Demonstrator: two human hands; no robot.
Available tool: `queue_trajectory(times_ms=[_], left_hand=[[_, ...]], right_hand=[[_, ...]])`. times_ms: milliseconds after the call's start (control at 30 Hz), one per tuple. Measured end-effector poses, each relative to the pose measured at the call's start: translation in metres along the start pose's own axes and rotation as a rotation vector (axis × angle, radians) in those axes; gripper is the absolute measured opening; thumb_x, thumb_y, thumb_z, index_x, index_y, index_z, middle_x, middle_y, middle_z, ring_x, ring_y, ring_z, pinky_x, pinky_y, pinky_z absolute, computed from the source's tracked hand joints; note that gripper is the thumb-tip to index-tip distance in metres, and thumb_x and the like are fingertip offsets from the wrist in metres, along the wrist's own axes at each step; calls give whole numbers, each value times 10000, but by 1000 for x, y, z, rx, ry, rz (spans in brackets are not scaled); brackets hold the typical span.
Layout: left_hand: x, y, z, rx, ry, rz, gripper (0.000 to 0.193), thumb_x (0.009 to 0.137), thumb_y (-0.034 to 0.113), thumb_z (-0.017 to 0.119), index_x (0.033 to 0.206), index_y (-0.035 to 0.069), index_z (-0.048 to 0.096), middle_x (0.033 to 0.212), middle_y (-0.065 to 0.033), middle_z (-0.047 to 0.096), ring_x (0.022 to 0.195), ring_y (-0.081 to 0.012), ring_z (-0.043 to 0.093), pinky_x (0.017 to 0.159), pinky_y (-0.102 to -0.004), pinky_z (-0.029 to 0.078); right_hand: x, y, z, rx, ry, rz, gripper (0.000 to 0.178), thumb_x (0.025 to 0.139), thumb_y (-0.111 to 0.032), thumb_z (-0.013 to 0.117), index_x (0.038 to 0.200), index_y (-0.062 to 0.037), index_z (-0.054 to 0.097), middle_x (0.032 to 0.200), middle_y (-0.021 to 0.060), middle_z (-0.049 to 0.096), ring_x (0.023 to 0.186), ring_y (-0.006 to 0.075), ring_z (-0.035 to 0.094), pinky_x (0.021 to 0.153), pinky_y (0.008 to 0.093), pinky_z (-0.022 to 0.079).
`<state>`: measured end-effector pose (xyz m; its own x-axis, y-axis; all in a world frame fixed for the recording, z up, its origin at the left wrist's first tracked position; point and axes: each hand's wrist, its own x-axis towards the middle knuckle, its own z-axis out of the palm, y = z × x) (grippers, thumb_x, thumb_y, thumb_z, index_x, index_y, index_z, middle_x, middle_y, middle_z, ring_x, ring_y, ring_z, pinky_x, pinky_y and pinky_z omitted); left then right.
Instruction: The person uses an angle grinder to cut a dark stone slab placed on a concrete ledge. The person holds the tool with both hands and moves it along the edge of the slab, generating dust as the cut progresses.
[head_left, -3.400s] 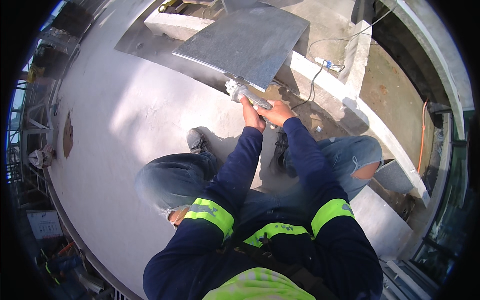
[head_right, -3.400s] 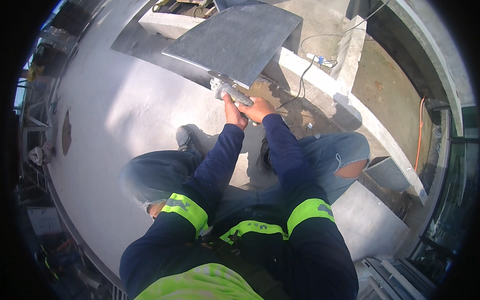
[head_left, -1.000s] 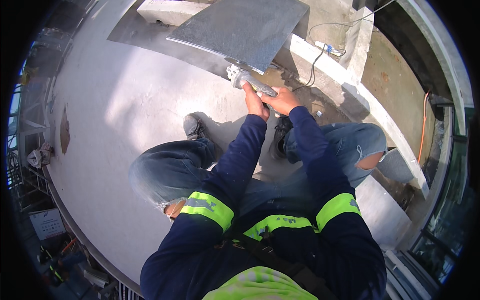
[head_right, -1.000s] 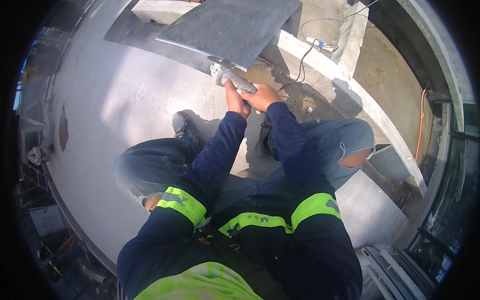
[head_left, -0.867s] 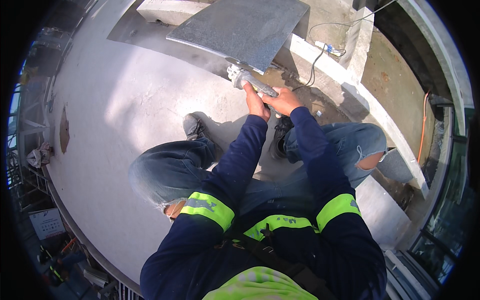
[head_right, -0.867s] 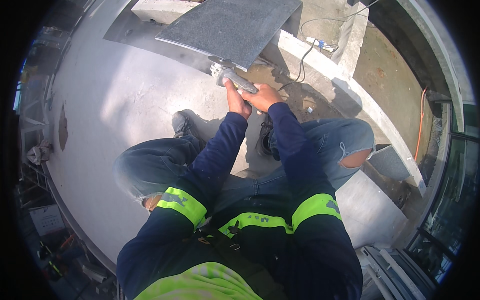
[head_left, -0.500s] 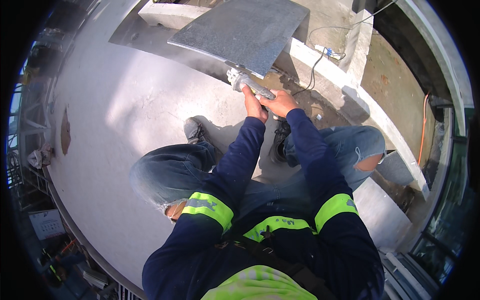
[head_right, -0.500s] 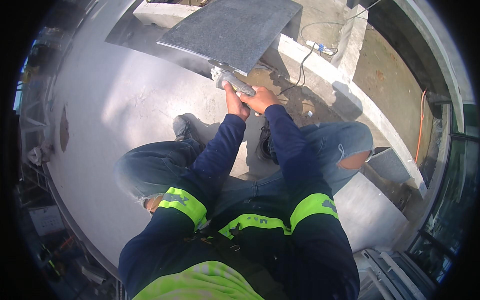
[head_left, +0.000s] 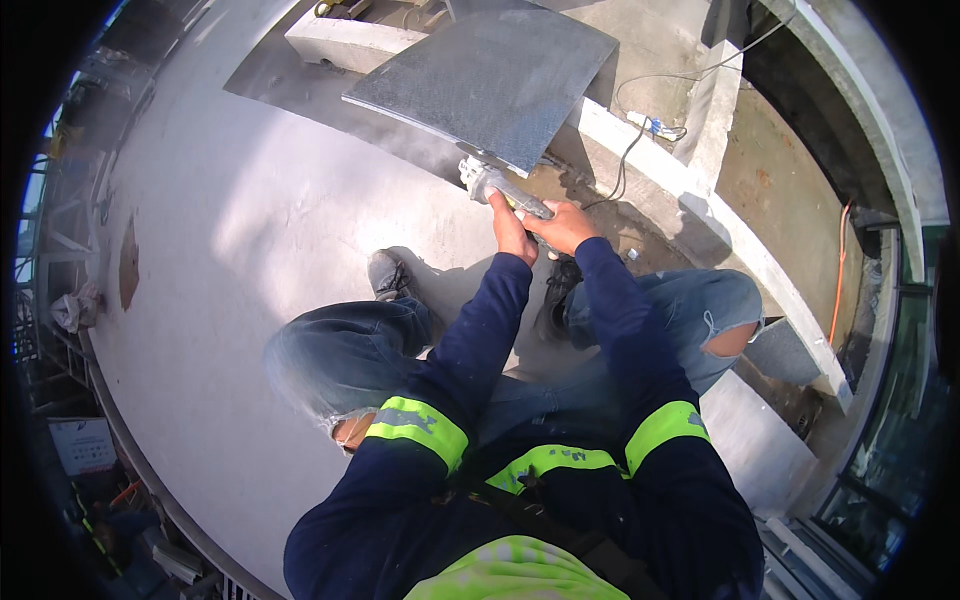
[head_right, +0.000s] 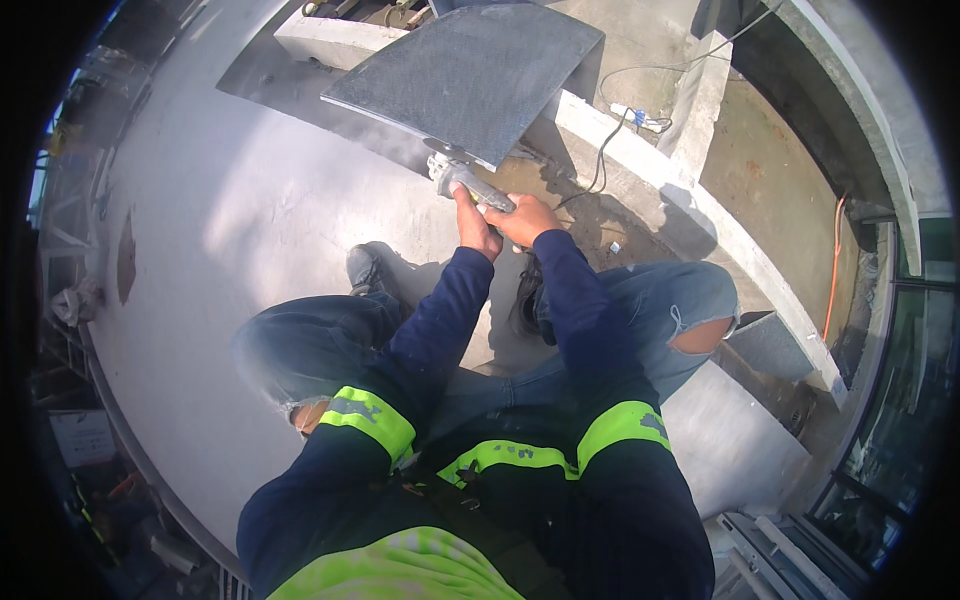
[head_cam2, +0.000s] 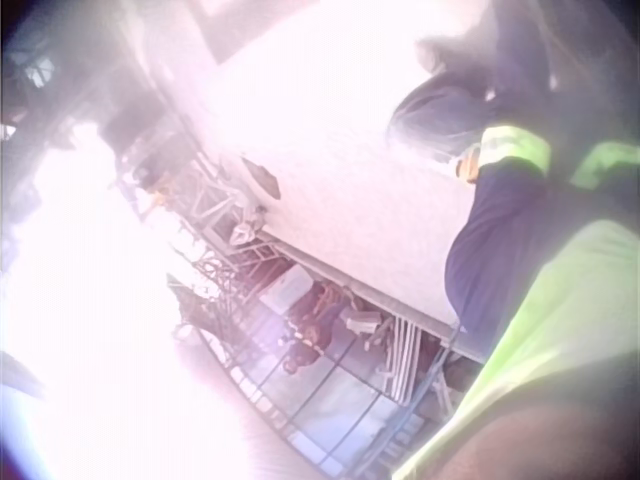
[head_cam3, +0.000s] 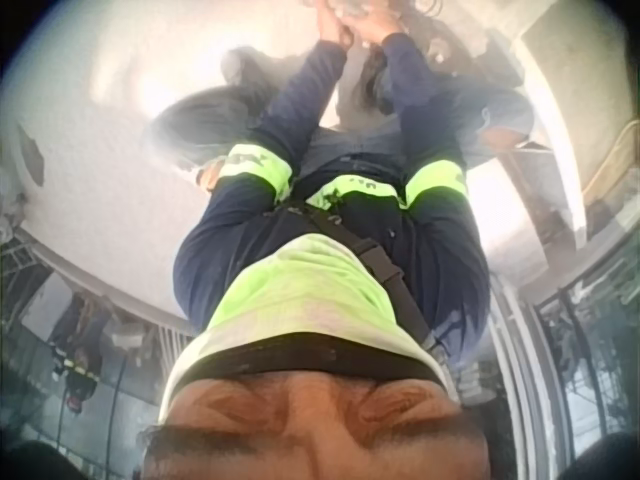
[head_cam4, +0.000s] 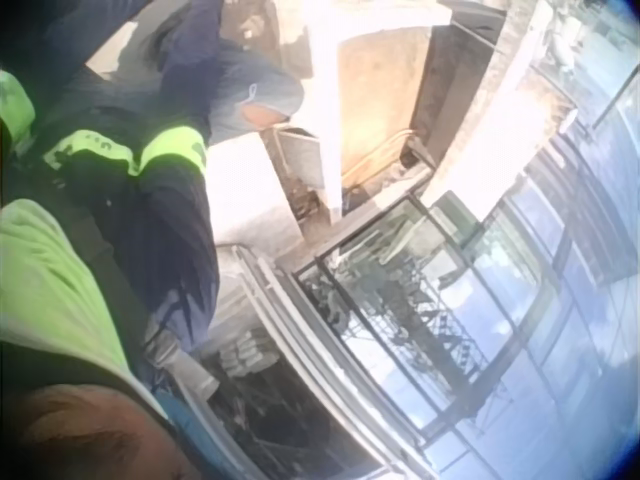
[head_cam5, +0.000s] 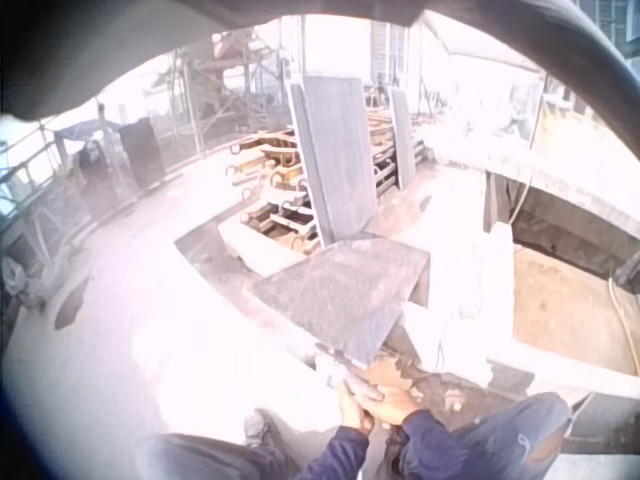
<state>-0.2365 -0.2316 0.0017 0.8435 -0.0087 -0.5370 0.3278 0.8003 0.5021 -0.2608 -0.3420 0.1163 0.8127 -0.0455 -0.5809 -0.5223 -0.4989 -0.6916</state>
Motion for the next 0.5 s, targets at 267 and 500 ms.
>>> queue_trajectory(times_ms=[267, 500], left_hand=[[8, -2, -5, -5, -8, 2, 795, 1169, 784, 455, 1482, 68, 599, 1254, -173, 733, 1166, -335, 739, 1077, -511, 592], [-7, -8, 0, 17, 10, 1, 799, 1175, 779, 441, 1507, 69, 595, 1292, -170, 741, 1181, -340, 743, 1093, -508, 588]], right_hand=[[7, 6, 3, 3, 8, -26, 789, 967, -616, 851, 1493, -34, 770, 1178, 161, 858, 924, 239, 828, 707, 387, 664], [-3, 12, -1, 2, 22, -28, 752, 969, -613, 850, 1466, -53, 791, 1178, 166, 864, 959, 251, 834, 772, 403, 661]])
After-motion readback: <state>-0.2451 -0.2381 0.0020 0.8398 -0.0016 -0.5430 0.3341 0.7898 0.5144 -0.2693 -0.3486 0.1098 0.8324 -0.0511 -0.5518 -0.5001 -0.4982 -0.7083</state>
